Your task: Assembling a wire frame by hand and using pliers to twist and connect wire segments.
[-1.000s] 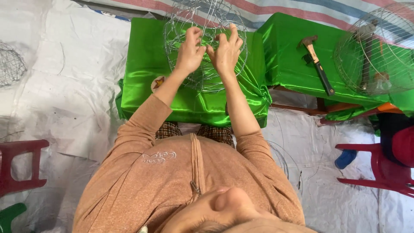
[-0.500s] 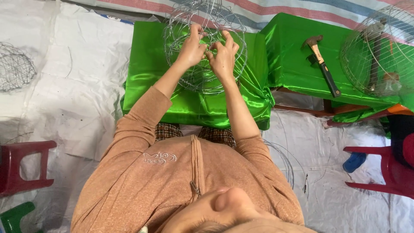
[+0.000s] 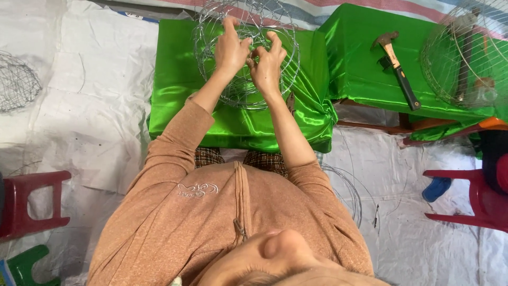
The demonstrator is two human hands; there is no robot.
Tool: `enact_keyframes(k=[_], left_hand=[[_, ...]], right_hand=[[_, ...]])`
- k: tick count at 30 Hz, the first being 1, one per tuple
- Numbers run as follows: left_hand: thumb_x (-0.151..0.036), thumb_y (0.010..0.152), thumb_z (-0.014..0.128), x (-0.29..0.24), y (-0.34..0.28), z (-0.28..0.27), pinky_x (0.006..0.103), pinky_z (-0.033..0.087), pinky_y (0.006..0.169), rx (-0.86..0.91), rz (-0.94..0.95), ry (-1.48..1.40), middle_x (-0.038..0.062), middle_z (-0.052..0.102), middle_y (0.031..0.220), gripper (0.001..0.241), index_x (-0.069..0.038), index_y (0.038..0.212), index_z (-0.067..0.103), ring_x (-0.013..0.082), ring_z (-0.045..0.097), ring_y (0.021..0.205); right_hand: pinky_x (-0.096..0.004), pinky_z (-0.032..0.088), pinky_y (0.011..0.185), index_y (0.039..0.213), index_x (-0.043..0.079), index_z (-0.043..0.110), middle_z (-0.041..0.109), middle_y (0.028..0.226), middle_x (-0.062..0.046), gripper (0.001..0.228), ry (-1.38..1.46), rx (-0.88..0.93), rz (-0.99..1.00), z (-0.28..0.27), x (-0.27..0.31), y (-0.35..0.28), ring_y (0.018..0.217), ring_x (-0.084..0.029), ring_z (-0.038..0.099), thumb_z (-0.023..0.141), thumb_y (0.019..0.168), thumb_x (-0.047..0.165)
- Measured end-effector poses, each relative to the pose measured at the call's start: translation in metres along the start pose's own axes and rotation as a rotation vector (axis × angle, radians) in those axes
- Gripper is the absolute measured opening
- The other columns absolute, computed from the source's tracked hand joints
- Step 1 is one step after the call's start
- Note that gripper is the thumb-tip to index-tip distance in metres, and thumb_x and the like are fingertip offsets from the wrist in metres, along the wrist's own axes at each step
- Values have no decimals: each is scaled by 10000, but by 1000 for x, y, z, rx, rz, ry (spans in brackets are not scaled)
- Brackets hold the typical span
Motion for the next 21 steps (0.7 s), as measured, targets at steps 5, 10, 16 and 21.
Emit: enact_keyframes(k=[5,10,16,21], left_hand=[[-70,959,703,-8,-3,-11,171,402,333,108,-115,26,-28,691,660,425,-115,1268,415,76,597,441],[-105,965,681,-12,-4,-17,167,406,339,191,-194,-3,-34,699,687,368,-130,1263,467,64,603,438],[-51,1012,521,-5,-9,-13,210,373,389,364,-407,-460,-14,588,680,347,-98,1355,493,80,479,474],[-56,1007,506,-8,-11,-21,177,596,602,385,-48,-204,71,701,997,396,-83,1397,443,113,666,802]], right_hand=[[-542,547,1054,711,5,621,315,1511,-233,211,185,113,7,-5,9,0,1336,-401,349,732,873,-70],[-448,592,886,886,-5,618,269,1534,-164,77,442,216,210,-13,11,-2,1301,-337,329,693,880,6],[-368,704,701,1107,37,402,260,1438,-193,284,697,228,404,-8,3,-6,1160,-299,403,579,896,-32],[-603,414,1127,743,69,671,318,1554,-167,244,121,227,103,7,-18,5,1384,-383,331,909,793,97]])
Point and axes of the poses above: each hand's wrist, its own y-axis towards the middle knuckle, its own z-axis out of the palm, x = y × z, the point moved 7 cm from there along y, towards the middle knuckle
